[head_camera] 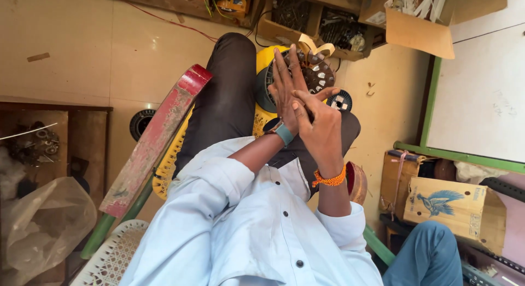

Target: The person sits in a chair with an electric motor stator on their lap and inserts thin wooden wedges into the stator slots by hand, pressing each wedge into place and working around the stator slot by slot.

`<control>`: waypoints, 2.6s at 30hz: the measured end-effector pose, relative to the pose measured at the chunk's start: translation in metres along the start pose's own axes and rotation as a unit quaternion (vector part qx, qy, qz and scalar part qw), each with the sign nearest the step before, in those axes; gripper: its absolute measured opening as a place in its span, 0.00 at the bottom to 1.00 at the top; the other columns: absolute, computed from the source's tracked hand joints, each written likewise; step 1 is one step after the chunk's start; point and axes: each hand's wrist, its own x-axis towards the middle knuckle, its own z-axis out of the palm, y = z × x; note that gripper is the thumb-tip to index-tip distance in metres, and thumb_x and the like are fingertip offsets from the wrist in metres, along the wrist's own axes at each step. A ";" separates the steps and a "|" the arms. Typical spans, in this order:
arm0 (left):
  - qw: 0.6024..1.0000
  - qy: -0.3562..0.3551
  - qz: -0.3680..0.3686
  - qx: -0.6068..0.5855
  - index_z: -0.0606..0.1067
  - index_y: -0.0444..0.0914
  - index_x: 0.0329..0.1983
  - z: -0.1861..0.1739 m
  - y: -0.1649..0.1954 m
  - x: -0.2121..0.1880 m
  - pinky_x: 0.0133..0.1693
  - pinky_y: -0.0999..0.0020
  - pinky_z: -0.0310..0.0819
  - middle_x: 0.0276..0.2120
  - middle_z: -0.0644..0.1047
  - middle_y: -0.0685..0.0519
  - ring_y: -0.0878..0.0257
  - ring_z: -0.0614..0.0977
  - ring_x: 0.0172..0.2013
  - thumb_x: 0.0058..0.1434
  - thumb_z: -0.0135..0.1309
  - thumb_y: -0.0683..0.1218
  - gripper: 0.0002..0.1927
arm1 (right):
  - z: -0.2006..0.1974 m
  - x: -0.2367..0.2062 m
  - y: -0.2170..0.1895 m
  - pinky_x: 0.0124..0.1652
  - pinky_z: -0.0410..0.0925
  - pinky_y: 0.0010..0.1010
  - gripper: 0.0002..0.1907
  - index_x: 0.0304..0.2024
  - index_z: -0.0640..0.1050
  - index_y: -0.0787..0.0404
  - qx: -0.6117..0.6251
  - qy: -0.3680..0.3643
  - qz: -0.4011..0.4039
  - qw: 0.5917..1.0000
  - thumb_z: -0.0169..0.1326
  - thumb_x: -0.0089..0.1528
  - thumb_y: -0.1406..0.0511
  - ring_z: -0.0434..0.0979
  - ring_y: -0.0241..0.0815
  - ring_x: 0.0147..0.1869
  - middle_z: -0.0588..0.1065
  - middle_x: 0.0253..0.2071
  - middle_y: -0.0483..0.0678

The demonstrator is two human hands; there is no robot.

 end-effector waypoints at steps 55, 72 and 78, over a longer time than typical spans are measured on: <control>0.847 -0.136 -0.172 -0.483 0.79 0.32 0.42 -0.053 -0.030 0.051 0.31 0.76 0.79 0.33 0.82 0.54 0.70 0.84 0.33 0.67 0.59 0.45 0.09 | -0.016 0.173 0.124 0.38 0.65 0.20 0.04 0.46 0.80 0.64 0.152 -0.150 0.033 0.976 0.56 0.75 0.69 0.72 0.26 0.38 0.76 0.37 0.38; 0.836 -0.191 -0.239 -0.457 0.80 0.33 0.41 -0.055 -0.031 0.047 0.26 0.78 0.69 0.29 0.81 0.54 0.71 0.78 0.22 0.64 0.60 0.48 0.12 | -0.025 0.078 0.139 0.26 0.55 0.17 0.07 0.43 0.83 0.68 0.300 -0.065 0.282 0.909 0.61 0.66 0.68 0.65 0.22 0.26 0.77 0.29 0.37; 0.842 -0.192 -0.258 -0.434 0.80 0.34 0.41 -0.053 -0.035 0.044 0.26 0.77 0.70 0.30 0.81 0.54 0.71 0.80 0.22 0.64 0.60 0.49 0.13 | -0.016 0.063 0.130 0.25 0.55 0.17 0.09 0.45 0.82 0.68 0.338 -0.041 0.311 0.887 0.61 0.66 0.68 0.64 0.23 0.25 0.75 0.29 0.38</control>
